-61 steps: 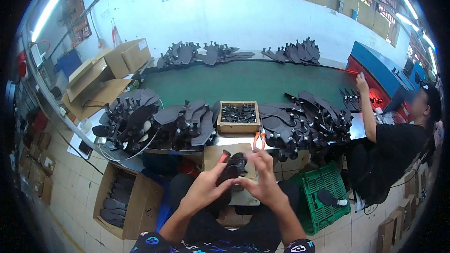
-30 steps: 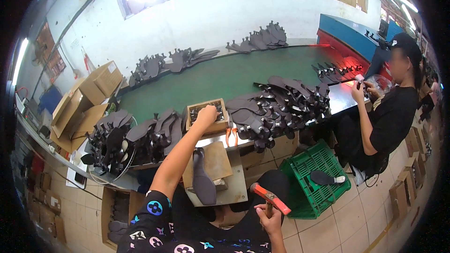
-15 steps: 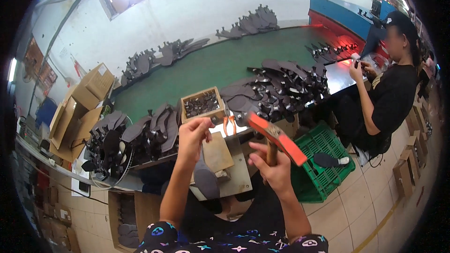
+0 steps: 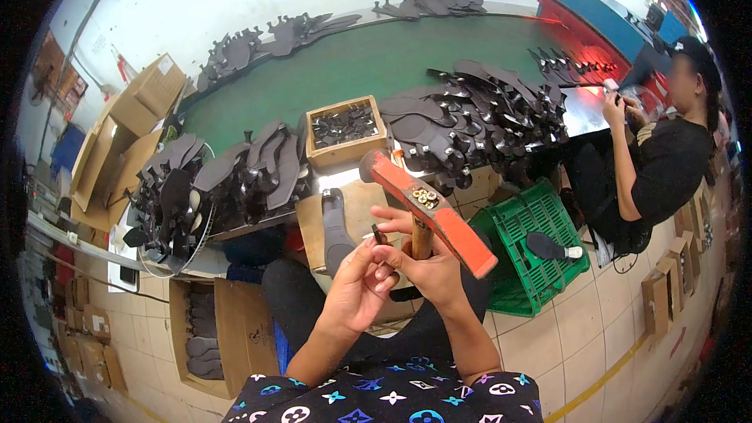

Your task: Assembling shoe components by hammering a buckle and strap onto a sole.

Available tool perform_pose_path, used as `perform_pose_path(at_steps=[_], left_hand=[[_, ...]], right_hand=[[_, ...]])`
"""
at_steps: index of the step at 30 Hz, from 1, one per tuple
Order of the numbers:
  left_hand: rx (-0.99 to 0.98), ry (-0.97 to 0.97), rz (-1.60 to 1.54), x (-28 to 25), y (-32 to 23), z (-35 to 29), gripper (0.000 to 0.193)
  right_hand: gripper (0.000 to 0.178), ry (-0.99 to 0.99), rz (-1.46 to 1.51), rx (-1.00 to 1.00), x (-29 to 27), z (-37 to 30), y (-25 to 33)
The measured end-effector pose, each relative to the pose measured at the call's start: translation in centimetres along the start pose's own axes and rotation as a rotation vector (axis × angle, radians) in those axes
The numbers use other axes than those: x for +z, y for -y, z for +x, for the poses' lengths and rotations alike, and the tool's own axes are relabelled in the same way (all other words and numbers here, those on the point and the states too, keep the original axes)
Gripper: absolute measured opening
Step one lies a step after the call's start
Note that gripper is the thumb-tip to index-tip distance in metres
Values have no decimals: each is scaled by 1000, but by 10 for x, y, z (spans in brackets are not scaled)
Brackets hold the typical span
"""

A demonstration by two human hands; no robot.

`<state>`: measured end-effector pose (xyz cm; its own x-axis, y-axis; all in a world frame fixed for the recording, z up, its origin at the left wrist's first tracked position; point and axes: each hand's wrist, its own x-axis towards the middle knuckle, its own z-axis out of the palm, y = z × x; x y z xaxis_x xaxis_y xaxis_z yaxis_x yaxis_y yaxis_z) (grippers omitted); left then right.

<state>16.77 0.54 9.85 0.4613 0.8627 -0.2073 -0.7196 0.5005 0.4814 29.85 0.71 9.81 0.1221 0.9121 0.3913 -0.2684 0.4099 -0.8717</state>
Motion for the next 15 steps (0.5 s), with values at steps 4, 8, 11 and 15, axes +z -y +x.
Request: perform_pose_path(at_steps=[4, 8, 11, 15], left_hand=[[-12, 22, 48, -23, -6, 7, 19], [355, -201, 691, -61, -25, 29, 22], [807, -446, 1358, -85, -50, 48, 38], [857, -346, 1588, -124, -74, 76, 46]], right_hand=[[25, 6, -65, 110, -4, -1, -10], [18, 24, -35, 55, -8, 7, -35], [13, 27, -17, 52, -6, 16, -37], [11, 23, -4, 319, -1, 25, -37]])
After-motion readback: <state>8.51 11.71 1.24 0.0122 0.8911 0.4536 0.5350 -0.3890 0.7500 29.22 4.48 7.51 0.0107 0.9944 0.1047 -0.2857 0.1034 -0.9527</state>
